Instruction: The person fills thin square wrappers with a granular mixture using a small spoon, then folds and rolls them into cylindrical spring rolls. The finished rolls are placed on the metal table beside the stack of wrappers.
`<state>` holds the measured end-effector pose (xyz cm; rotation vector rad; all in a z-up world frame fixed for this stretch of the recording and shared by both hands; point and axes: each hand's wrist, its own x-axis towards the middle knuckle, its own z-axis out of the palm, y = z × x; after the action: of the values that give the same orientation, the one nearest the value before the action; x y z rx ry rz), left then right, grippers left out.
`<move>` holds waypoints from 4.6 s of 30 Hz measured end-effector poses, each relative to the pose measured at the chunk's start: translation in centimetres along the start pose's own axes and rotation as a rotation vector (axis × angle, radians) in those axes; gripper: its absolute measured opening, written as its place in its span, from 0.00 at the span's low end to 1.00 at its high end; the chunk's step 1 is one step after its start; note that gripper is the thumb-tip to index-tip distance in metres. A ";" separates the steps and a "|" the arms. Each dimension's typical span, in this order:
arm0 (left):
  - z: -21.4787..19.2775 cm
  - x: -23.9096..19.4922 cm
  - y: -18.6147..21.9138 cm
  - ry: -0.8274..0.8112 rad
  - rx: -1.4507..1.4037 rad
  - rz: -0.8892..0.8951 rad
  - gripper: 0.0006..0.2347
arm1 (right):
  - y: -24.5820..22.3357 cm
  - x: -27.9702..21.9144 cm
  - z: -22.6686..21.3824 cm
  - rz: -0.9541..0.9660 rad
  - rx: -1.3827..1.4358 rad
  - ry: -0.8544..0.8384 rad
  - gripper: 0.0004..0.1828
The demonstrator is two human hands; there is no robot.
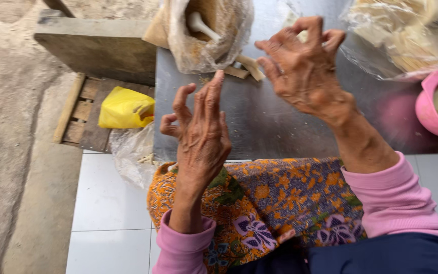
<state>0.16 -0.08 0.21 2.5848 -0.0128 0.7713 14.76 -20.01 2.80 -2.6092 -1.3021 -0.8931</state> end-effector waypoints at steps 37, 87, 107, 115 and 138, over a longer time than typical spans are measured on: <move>5.7 3.1 5.6 -0.213 -0.084 0.398 0.17 | 5.9 -8.4 -3.4 0.320 0.387 -0.237 0.07; 5.9 2.8 5.5 -0.196 -0.036 0.400 0.16 | 6.2 -9.5 -2.7 0.322 0.282 -0.125 0.09; 6.2 2.5 5.3 -0.182 -0.106 0.392 0.14 | 13.7 -1.8 -4.8 0.155 0.196 -0.006 0.12; 4.3 1.7 5.3 -0.131 -0.070 0.395 0.15 | 8.4 -0.6 -3.0 0.206 0.280 -0.037 0.09; -1.4 -2.3 -0.3 -0.043 -0.163 0.233 0.03 | -4.6 -3.1 -6.8 -0.118 0.205 0.013 0.12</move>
<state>-2.48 0.46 -0.09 2.4704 -0.3806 0.7606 6.71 -21.43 5.93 -2.3898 -1.4720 -0.7456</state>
